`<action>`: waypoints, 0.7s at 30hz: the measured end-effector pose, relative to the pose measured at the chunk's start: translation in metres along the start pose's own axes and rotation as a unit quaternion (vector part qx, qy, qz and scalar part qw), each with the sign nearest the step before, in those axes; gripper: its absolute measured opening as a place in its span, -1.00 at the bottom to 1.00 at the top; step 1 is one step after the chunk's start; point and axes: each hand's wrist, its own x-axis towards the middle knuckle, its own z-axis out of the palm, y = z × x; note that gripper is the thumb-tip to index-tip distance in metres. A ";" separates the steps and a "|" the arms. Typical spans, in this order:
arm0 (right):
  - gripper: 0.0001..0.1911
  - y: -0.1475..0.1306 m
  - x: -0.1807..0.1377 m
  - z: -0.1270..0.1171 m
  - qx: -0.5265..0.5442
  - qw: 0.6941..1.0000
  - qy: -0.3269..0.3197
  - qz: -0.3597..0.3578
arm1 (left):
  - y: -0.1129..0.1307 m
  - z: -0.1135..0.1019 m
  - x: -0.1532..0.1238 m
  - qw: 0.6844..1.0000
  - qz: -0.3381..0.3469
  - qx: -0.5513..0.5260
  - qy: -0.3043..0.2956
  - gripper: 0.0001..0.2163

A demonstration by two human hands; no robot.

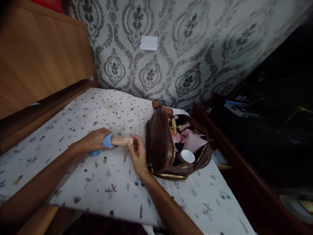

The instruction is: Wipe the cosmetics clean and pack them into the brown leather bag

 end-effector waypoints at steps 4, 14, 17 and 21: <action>-0.50 0.003 0.005 -0.001 0.051 0.995 0.026 0.081 | -0.001 0.008 0.002 0.998 0.028 0.022 0.050 -0.54; -0.56 0.005 0.007 -0.001 0.067 0.994 -0.008 0.089 | -0.010 0.025 0.006 0.986 0.004 0.029 0.163 -0.52; -0.58 0.001 0.005 0.000 0.060 0.995 -0.023 0.073 | 0.005 0.021 0.005 0.979 0.013 0.031 0.201 -0.58; -0.62 -0.002 0.000 0.002 0.028 0.998 -0.059 0.011 | 0.033 0.018 0.004 0.984 0.091 0.010 0.156 -0.56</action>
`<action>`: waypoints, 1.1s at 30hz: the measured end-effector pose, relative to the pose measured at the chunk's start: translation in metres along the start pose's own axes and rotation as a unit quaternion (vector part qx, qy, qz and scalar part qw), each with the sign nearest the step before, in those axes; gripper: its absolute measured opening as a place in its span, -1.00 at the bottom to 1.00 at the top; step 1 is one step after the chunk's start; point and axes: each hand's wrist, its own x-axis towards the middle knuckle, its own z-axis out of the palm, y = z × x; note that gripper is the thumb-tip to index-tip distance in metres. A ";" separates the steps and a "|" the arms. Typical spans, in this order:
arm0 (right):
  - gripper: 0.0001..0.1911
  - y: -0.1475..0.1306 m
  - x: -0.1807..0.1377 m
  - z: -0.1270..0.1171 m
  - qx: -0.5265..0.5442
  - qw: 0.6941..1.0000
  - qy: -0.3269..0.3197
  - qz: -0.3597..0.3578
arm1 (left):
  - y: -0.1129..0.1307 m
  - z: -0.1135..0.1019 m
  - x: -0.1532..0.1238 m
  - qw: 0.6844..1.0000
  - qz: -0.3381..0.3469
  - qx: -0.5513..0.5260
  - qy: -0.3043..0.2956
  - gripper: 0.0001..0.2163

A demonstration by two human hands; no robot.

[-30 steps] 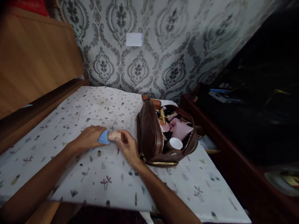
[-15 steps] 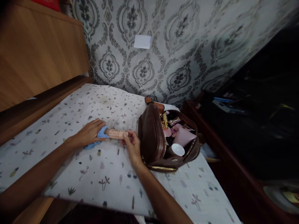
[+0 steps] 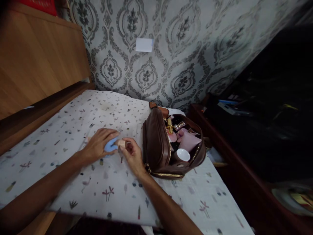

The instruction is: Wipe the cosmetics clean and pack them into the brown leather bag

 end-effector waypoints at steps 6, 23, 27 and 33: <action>-0.60 0.001 0.000 -0.002 -0.025 1.000 0.000 -0.013 | -0.005 -0.013 0.002 0.990 -0.061 -0.005 -0.130 -0.72; -0.52 -0.001 0.006 -0.004 0.002 0.993 0.056 0.104 | -0.027 -0.011 -0.005 0.986 -0.071 0.086 -0.121 -0.90; -0.52 -0.002 0.005 -0.004 -0.004 0.993 0.066 0.101 | -0.028 -0.008 -0.006 0.988 -0.055 0.090 -0.114 -0.90; -0.48 -0.004 0.004 -0.003 -0.004 0.994 0.063 0.086 | -0.031 -0.008 -0.007 0.990 -0.053 0.084 -0.104 -0.89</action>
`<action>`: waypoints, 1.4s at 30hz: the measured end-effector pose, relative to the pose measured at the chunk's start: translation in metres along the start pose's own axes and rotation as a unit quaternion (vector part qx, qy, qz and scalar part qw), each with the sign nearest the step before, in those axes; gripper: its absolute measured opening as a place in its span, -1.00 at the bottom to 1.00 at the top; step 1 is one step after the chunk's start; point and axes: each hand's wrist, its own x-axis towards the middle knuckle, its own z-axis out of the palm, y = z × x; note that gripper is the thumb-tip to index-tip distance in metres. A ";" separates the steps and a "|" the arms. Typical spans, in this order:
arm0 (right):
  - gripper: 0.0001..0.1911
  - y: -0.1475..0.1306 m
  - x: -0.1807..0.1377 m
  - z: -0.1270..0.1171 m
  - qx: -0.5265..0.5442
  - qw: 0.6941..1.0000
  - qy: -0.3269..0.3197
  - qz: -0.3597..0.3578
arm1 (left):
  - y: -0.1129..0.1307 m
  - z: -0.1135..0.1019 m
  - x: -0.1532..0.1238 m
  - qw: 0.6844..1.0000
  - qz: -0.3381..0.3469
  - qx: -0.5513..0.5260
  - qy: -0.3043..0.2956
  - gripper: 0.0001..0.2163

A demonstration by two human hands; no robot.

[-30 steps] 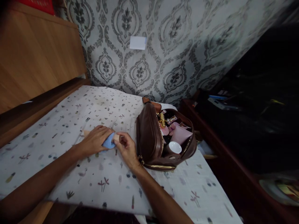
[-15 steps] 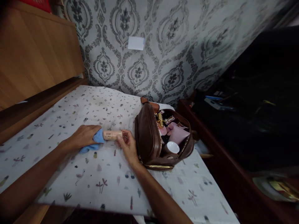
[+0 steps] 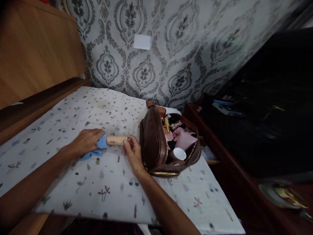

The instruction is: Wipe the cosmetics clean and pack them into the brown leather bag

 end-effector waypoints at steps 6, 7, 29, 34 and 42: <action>-0.51 0.001 -0.004 -0.003 -0.033 0.995 -0.041 -0.082 | -0.004 -0.006 -0.002 1.000 0.005 -0.026 0.000 -0.84; -0.51 0.001 -0.004 -0.003 -0.032 0.995 -0.049 -0.085 | -0.005 -0.007 -0.002 1.000 0.006 -0.028 0.002 -0.84; -0.46 0.007 0.002 -0.005 0.034 0.999 0.001 -0.017 | -0.016 -0.006 -0.003 0.999 -0.007 -0.041 0.028 -0.83; -0.46 -0.004 -0.004 -0.005 0.023 0.998 -0.016 -0.048 | -0.008 -0.006 -0.003 0.999 0.006 -0.047 0.016 -0.87; -0.35 0.006 0.005 -0.001 0.020 1.000 0.008 -0.001 | -0.013 -0.011 -0.003 0.998 -0.011 -0.064 0.013 -0.84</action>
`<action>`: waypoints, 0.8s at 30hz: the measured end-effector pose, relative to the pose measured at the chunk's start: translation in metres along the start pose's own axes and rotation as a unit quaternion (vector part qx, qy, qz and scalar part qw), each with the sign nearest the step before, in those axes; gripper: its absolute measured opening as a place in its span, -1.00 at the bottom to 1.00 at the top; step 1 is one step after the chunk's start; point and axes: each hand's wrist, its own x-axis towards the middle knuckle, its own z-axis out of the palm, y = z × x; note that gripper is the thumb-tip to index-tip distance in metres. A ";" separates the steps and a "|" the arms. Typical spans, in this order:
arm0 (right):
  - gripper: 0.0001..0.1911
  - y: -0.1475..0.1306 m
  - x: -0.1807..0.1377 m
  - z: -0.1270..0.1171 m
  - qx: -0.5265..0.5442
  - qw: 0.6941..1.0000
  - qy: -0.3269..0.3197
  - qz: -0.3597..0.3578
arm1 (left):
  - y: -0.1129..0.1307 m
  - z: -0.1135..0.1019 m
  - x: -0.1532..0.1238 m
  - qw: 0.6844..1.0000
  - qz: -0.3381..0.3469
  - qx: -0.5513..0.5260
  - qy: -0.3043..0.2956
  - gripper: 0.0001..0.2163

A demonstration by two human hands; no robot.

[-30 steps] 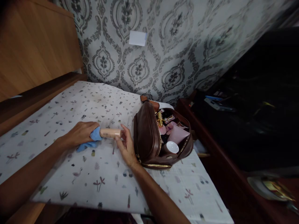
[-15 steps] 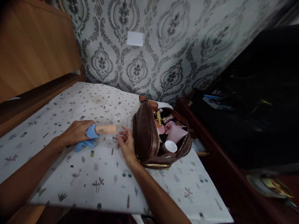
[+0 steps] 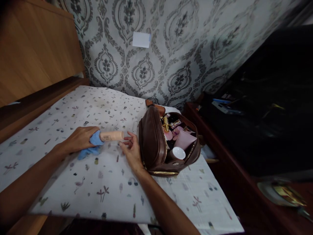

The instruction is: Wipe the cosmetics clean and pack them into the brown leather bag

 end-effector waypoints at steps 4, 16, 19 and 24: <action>-0.44 0.002 -0.001 -0.002 0.018 1.000 -0.014 -0.006 | -0.007 0.000 0.000 1.000 -0.015 0.004 0.008 -0.81; -0.46 -0.003 -0.004 -0.002 0.005 0.997 -0.053 -0.063 | 0.005 0.002 0.000 1.000 0.023 0.014 -0.009 -0.81; -0.55 -0.002 -0.002 -0.002 0.000 0.997 -0.046 -0.055 | 0.005 0.002 0.000 0.999 0.028 0.020 -0.008 -0.81; -0.62 -0.001 -0.002 -0.002 -0.013 0.999 -0.033 -0.029 | 0.007 0.003 0.000 0.999 0.039 0.027 -0.009 -0.83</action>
